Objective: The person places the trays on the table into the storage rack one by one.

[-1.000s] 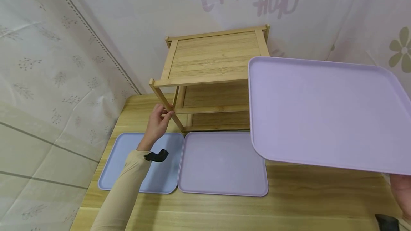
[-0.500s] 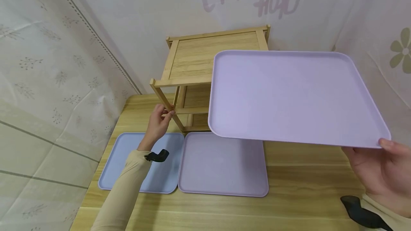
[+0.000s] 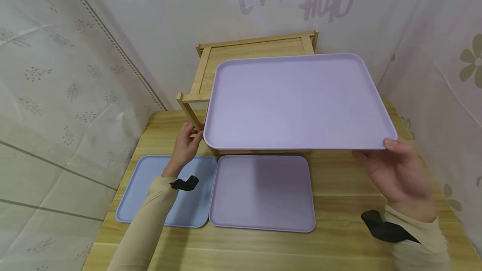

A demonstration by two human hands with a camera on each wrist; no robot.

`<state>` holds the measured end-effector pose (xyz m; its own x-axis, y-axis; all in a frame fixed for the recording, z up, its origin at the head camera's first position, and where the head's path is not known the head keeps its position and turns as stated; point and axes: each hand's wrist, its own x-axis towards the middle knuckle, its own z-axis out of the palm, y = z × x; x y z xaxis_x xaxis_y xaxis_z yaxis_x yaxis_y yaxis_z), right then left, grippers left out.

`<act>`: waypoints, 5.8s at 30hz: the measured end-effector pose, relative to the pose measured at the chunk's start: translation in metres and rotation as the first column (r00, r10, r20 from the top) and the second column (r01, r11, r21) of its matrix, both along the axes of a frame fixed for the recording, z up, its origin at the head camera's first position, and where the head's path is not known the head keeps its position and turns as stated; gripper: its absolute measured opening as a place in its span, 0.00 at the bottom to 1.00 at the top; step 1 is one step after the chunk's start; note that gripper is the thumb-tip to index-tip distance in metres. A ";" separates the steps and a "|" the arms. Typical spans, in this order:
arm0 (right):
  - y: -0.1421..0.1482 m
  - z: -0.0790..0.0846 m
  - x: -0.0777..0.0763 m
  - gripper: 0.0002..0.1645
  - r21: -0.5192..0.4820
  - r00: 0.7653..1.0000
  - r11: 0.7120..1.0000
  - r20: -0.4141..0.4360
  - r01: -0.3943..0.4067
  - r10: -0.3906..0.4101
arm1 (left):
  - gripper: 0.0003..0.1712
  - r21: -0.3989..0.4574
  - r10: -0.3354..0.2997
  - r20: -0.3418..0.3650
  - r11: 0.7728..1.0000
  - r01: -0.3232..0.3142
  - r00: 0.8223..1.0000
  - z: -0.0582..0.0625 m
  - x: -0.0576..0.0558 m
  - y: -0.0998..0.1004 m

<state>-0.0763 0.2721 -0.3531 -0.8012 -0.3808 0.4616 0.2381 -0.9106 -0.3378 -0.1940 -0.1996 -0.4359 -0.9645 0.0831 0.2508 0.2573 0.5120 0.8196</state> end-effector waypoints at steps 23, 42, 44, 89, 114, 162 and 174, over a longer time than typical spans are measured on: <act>-0.055 0.013 -0.034 0.29 0.215 0.997 0.975 0.048 0.053 -0.065 | 0.15 -0.051 0.008 -0.105 0.999 -0.013 0.994 -0.004 0.000 -0.003; -0.072 0.020 -0.054 0.24 0.367 0.955 0.893 0.035 0.261 -0.293 | 0.11 -0.004 0.000 -0.098 1.000 -0.001 0.995 0.029 0.019 0.013; -0.075 0.021 -0.051 0.23 0.478 0.891 0.773 -0.048 0.417 -0.451 | 0.11 -0.006 0.006 -0.100 1.000 -0.006 0.995 0.028 0.019 0.013; -0.091 0.028 -0.087 0.17 0.337 0.112 -0.552 -0.910 0.763 -0.400 | 0.12 -0.019 0.020 -0.079 1.000 -0.021 0.997 -0.005 0.001 0.002; -0.096 0.034 -0.106 0.18 0.454 0.216 -0.532 -0.867 0.715 -0.449 | 0.12 -0.014 0.025 -0.074 1.000 -0.026 0.997 -0.003 0.002 0.002; -0.052 0.017 -0.035 0.11 0.673 0.389 0.045 -0.371 0.738 -0.843 | 0.13 0.020 0.013 -0.046 1.000 -0.012 0.999 0.013 0.015 0.009; -0.038 -0.064 -0.021 0.23 0.858 0.855 -0.334 -0.472 0.390 -0.214 | 0.13 0.006 0.004 -0.050 1.000 -0.003 0.999 -0.005 0.004 -0.002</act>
